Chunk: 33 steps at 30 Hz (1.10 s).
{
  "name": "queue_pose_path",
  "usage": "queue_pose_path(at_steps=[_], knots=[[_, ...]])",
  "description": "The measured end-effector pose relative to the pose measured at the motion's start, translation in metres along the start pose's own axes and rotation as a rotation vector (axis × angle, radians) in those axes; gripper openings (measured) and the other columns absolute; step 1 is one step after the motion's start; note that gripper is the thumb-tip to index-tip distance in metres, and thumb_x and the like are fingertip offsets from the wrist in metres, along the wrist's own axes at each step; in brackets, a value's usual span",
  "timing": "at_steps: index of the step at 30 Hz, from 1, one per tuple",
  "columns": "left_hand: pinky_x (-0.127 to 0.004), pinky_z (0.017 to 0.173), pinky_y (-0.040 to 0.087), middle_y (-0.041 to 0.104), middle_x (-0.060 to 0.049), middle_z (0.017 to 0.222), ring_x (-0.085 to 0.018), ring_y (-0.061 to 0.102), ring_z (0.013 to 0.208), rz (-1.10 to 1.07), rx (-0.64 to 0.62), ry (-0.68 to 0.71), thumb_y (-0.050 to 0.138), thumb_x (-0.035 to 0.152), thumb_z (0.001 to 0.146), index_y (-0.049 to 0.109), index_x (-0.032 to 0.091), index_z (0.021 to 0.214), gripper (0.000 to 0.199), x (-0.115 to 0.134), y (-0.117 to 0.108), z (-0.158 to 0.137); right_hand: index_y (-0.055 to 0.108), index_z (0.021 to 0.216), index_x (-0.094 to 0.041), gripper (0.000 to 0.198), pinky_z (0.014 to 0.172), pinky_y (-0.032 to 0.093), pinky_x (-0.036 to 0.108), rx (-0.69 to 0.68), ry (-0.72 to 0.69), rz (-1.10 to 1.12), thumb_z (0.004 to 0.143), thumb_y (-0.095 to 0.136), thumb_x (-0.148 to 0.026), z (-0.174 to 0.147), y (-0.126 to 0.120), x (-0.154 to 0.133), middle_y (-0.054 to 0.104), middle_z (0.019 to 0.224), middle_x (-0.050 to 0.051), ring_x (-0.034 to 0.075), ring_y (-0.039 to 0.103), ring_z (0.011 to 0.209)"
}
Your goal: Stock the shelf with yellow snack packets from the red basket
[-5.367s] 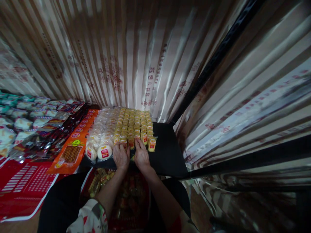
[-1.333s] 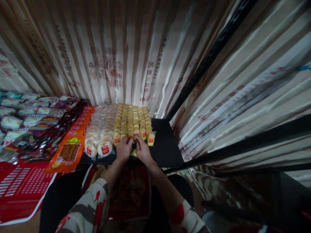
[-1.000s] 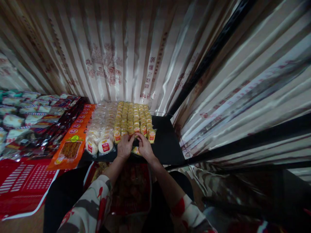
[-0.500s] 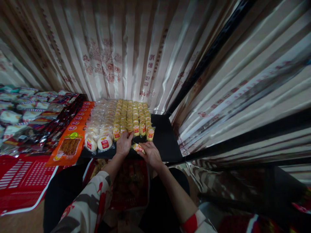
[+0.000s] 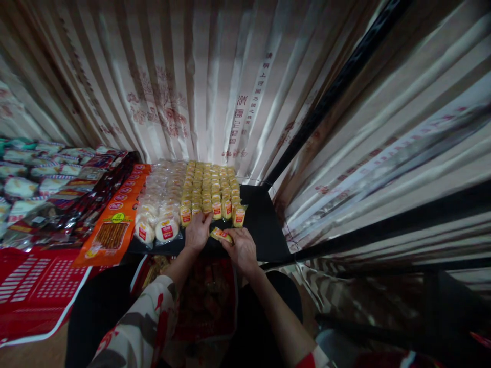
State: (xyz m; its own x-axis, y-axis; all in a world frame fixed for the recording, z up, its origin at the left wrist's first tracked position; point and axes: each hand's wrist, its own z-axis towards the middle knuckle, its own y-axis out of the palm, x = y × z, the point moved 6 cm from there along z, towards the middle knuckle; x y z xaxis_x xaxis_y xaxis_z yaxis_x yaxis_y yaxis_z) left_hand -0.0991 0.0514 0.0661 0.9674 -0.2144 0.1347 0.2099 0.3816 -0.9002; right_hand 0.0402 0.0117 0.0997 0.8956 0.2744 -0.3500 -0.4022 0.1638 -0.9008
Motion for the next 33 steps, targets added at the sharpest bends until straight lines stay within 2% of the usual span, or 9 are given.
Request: queue_pose_path(at_steps=[4,8,13,18,21,23,26,29,33], knots=[[-0.028,0.07,0.043,0.054,-0.007,0.089,-0.02,0.051,0.086,-0.025,0.013,0.001,0.042,0.019,0.086,0.053,0.027,0.123,0.039,0.0,-0.001,0.0,0.06,0.097,-0.02,0.024,0.08,0.042,0.033,0.143,0.285,0.255,0.078,0.057,-0.035,0.002,0.005,0.011,0.065,0.092,0.005,0.022,0.052,0.089],[-0.029,0.073,0.044,0.054,-0.008,0.09,-0.021,0.051,0.087,-0.048,0.024,0.016,0.043,0.019,0.085,0.053,0.025,0.123,0.04,0.002,-0.002,0.0,0.056,0.098,-0.02,0.029,0.081,0.044,0.033,0.208,0.416,0.51,0.073,0.057,-0.034,0.004,0.022,0.018,0.062,0.095,0.005,0.02,0.056,0.089],[-0.029,0.073,0.045,0.054,-0.008,0.088,-0.021,0.051,0.087,-0.057,0.013,0.0,0.042,0.02,0.084,0.054,0.024,0.122,0.04,0.002,-0.005,0.001,0.052,0.097,-0.02,0.029,0.082,0.044,0.033,0.248,0.418,0.638,0.071,0.056,-0.031,0.01,0.038,0.019,0.06,0.094,0.004,0.019,0.057,0.088],[-0.029,0.074,0.045,0.054,-0.008,0.089,-0.021,0.052,0.088,-0.081,0.024,0.01,0.041,0.018,0.084,0.054,0.022,0.122,0.041,0.004,-0.008,0.002,0.048,0.082,-0.021,0.015,0.083,0.042,0.035,0.481,0.398,0.643,0.074,0.053,-0.033,0.002,0.031,0.014,0.058,0.091,0.006,0.02,0.054,0.088],[-0.029,0.074,0.045,0.055,-0.009,0.088,-0.021,0.052,0.088,-0.084,0.026,0.017,0.041,0.018,0.084,0.053,0.022,0.123,0.041,0.006,-0.008,0.002,0.048,0.075,-0.022,0.012,0.084,0.04,0.036,0.55,0.365,0.573,0.077,0.053,-0.033,-0.005,0.026,0.009,0.059,0.094,0.007,0.02,0.053,0.09],[-0.029,0.073,0.045,0.055,-0.008,0.087,-0.021,0.052,0.087,-0.082,0.023,0.011,0.041,0.02,0.084,0.053,0.022,0.123,0.04,0.005,-0.008,0.002,0.049,0.073,-0.022,0.012,0.083,0.039,0.035,0.507,0.357,0.483,0.078,0.053,-0.032,-0.008,0.025,0.007,0.061,0.089,0.005,0.02,0.053,0.087],[-0.028,0.071,0.044,0.054,-0.008,0.086,-0.021,0.052,0.087,-0.081,0.019,-0.001,0.042,0.021,0.084,0.054,0.023,0.122,0.04,0.004,-0.005,0.002,0.052,0.074,-0.022,0.008,0.078,0.04,0.032,0.355,0.331,0.349,0.079,0.052,-0.028,-0.009,0.028,0.002,0.06,0.08,0.004,0.02,0.051,0.079],[-0.028,0.072,0.044,0.054,-0.008,0.086,-0.022,0.051,0.088,-0.071,0.015,0.006,0.044,0.021,0.083,0.054,0.023,0.122,0.04,0.003,-0.003,0.002,0.053,0.074,-0.022,0.002,0.077,0.039,0.03,0.233,0.267,0.198,0.075,0.053,-0.02,-0.007,0.027,-0.005,0.06,0.08,0.004,0.02,0.051,0.08],[-0.028,0.071,0.044,0.054,-0.008,0.087,-0.021,0.052,0.087,-0.065,0.015,0.009,0.045,0.02,0.082,0.053,0.023,0.122,0.041,0.003,-0.003,0.001,0.054,0.07,-0.022,0.006,0.074,0.038,0.03,0.154,0.231,0.11,0.071,0.056,-0.017,-0.002,0.019,-0.006,0.061,0.074,0.002,0.021,0.051,0.079]])
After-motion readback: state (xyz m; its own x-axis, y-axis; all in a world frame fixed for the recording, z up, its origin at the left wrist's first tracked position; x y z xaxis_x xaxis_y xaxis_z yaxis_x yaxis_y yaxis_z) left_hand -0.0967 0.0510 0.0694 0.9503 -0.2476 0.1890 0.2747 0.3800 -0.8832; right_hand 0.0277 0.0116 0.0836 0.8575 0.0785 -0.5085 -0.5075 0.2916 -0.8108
